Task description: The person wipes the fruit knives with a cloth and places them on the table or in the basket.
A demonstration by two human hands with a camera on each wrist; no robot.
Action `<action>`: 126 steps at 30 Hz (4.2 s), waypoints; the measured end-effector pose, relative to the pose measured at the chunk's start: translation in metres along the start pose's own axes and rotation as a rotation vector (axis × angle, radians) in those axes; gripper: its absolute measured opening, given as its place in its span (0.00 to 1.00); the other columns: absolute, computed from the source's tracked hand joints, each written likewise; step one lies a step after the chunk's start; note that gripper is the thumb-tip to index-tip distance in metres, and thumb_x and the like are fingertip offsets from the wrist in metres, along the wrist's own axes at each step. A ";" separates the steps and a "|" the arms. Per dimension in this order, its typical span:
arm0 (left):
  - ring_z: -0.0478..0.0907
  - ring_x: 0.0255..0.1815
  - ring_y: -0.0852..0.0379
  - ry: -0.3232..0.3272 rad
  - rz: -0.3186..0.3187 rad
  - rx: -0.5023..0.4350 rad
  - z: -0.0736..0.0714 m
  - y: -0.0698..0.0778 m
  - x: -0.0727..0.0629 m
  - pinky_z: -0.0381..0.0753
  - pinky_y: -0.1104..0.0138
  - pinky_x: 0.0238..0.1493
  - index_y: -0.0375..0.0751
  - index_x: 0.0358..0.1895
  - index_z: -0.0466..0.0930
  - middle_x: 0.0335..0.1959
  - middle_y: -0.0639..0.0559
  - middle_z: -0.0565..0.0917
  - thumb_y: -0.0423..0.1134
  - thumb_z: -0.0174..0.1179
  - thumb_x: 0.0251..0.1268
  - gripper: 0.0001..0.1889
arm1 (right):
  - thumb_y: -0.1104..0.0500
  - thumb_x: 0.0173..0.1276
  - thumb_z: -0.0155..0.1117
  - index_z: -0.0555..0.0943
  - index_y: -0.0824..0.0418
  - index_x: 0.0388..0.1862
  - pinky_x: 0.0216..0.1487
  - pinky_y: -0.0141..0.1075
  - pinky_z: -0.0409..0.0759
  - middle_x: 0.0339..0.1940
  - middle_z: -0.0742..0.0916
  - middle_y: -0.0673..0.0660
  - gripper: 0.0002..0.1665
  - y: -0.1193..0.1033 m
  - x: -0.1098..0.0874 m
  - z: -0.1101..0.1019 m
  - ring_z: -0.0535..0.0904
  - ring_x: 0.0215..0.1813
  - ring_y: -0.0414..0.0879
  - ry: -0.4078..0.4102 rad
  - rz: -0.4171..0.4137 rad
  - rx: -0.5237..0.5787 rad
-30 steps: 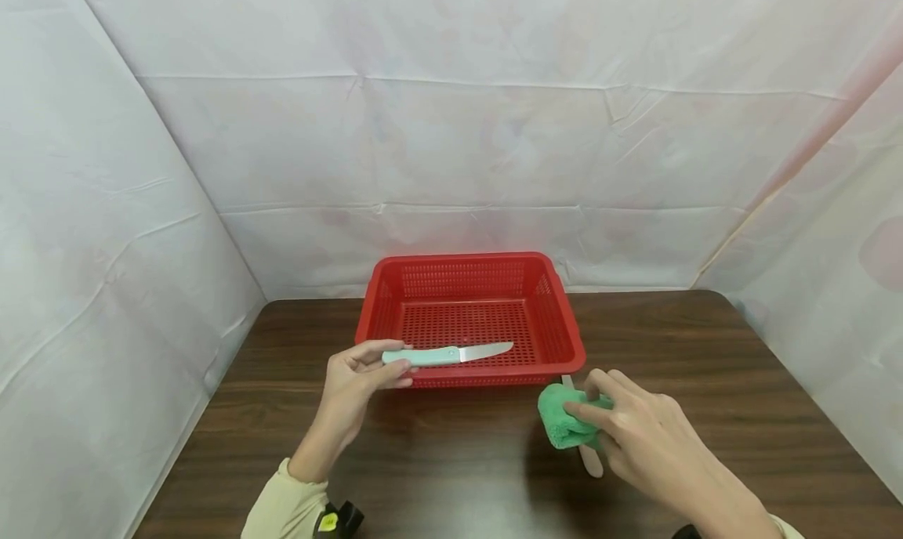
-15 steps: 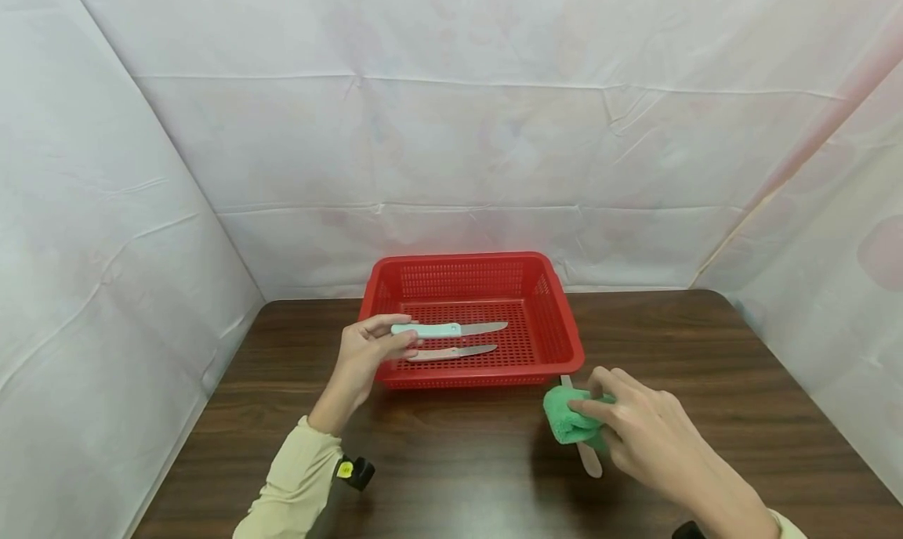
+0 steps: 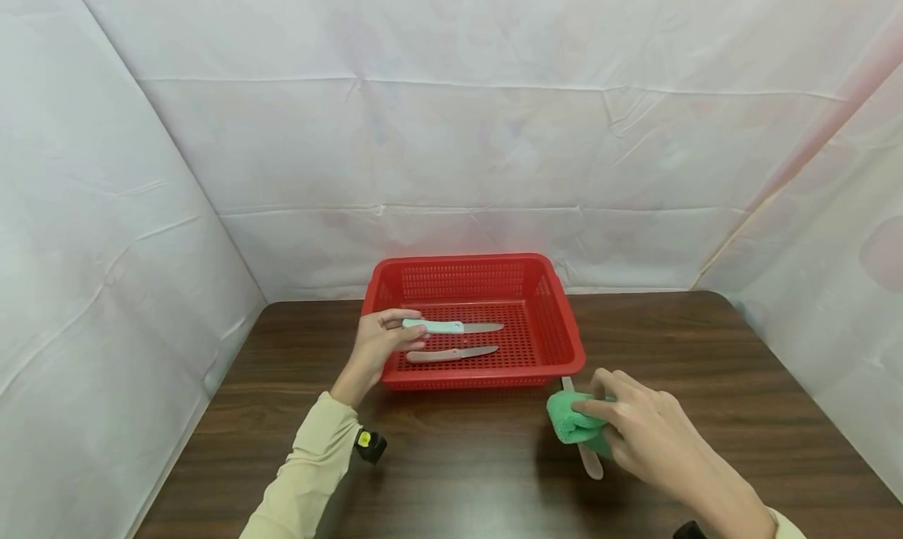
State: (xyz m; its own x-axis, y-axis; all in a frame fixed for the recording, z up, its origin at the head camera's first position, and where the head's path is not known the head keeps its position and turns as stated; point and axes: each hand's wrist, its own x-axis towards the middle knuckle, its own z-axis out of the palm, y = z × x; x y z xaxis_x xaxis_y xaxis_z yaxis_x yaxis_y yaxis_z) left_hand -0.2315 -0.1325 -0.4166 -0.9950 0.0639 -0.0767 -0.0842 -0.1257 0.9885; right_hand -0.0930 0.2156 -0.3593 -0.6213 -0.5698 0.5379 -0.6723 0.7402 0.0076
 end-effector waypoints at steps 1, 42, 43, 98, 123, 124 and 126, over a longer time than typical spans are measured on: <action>0.84 0.38 0.40 0.002 -0.012 0.007 0.001 0.000 0.002 0.84 0.53 0.43 0.30 0.48 0.79 0.44 0.30 0.81 0.29 0.67 0.55 0.16 | 0.75 0.35 0.51 0.87 0.49 0.31 0.14 0.21 0.56 0.27 0.72 0.43 0.29 0.000 0.000 0.000 0.65 0.25 0.35 -0.003 0.001 0.002; 0.81 0.43 0.38 0.008 -0.194 0.472 0.003 -0.014 0.030 0.85 0.50 0.40 0.28 0.60 0.69 0.46 0.32 0.79 0.28 0.57 0.62 0.22 | 0.75 0.35 0.49 0.84 0.45 0.26 0.14 0.20 0.53 0.26 0.69 0.41 0.29 0.002 -0.011 0.000 0.62 0.27 0.34 -0.065 0.047 -0.008; 0.81 0.44 0.38 0.012 -0.178 0.470 0.004 -0.014 0.029 0.84 0.50 0.41 0.29 0.60 0.70 0.46 0.33 0.80 0.28 0.57 0.62 0.22 | 0.74 0.36 0.48 0.84 0.45 0.26 0.14 0.20 0.53 0.26 0.69 0.41 0.29 0.003 -0.011 0.000 0.62 0.26 0.34 -0.066 0.048 -0.011; 0.82 0.27 0.60 -0.386 0.250 0.187 0.148 -0.010 -0.084 0.87 0.61 0.29 0.38 0.42 0.83 0.36 0.50 0.85 0.28 0.64 0.57 0.09 | 0.72 0.33 0.56 0.86 0.45 0.33 0.14 0.23 0.54 0.30 0.71 0.39 0.29 0.028 -0.047 -0.028 0.61 0.25 0.30 -0.095 0.188 -0.092; 0.75 0.40 0.73 -0.644 0.292 0.848 0.213 -0.067 -0.082 0.74 0.83 0.36 0.46 0.41 0.87 0.30 0.67 0.83 0.32 0.63 0.50 0.12 | 0.74 0.37 0.62 0.86 0.47 0.32 0.12 0.24 0.55 0.31 0.71 0.40 0.27 0.036 -0.053 -0.028 0.60 0.22 0.29 -0.200 0.313 -0.089; 0.75 0.43 0.73 -0.656 0.292 0.884 0.215 -0.069 -0.082 0.74 0.83 0.39 0.46 0.42 0.87 0.32 0.67 0.83 0.33 0.64 0.51 0.13 | 0.74 0.37 0.62 0.86 0.47 0.32 0.12 0.25 0.54 0.31 0.71 0.40 0.27 0.037 -0.054 -0.028 0.60 0.22 0.29 -0.201 0.315 -0.090; 0.74 0.46 0.71 -0.670 0.306 0.961 0.218 -0.072 -0.081 0.73 0.82 0.44 0.49 0.43 0.86 0.36 0.68 0.83 0.36 0.67 0.50 0.14 | 0.74 0.36 0.62 0.86 0.48 0.32 0.12 0.25 0.54 0.31 0.71 0.40 0.26 0.039 -0.056 -0.027 0.59 0.21 0.29 -0.202 0.318 -0.094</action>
State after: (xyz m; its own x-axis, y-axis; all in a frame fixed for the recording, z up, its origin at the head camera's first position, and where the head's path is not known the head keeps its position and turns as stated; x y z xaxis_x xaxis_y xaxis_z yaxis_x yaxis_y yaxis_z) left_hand -0.1328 0.0871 -0.4529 -0.7181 0.6957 -0.0209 0.5070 0.5434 0.6691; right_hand -0.0736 0.2859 -0.3663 -0.8657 -0.3586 0.3492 -0.3996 0.9153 -0.0509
